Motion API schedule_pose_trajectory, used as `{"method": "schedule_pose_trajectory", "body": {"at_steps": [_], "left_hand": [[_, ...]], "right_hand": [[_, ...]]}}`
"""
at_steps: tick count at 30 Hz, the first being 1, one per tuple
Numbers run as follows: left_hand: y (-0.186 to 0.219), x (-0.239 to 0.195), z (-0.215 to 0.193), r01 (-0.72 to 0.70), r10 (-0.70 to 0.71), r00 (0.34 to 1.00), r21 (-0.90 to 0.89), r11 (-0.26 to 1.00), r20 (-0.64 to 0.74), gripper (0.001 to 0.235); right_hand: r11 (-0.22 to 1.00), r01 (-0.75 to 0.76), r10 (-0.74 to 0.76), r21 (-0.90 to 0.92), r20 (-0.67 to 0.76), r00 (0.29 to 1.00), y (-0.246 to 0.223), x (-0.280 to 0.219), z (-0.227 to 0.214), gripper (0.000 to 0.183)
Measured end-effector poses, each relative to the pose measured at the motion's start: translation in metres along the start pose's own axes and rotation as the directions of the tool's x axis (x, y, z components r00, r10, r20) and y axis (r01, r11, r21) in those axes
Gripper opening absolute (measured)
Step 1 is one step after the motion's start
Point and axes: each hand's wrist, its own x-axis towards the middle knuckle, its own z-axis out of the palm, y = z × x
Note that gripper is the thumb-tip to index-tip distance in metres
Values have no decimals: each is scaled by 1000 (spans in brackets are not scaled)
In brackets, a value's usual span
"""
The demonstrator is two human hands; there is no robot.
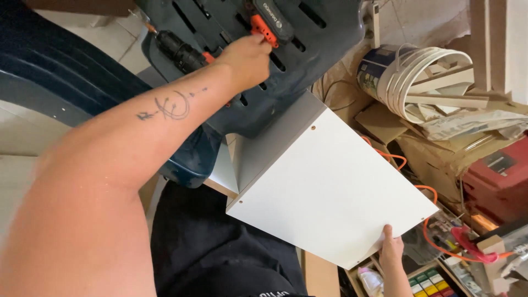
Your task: Assembling a white wooden cabinet by aligning boards and fastening them with screws using a power drill.
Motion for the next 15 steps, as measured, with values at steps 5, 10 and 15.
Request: {"method": "schedule_pose_trajectory", "body": {"at_steps": [5,10,15], "left_hand": [[-14,-38,-43,-588,233,777,541,602,585,86],[-25,-22,-56,-661,289,722,503,557,629,55],[-54,-23,-76,-502,355,852,409,762,384,23]], "right_hand": [[991,51,-56,121,35,998,-27,-33,8,72],[995,48,-51,93,35,998,-23,-28,6,66],[996,70,-71,53,14,997,-14,-16,0,71]]}}
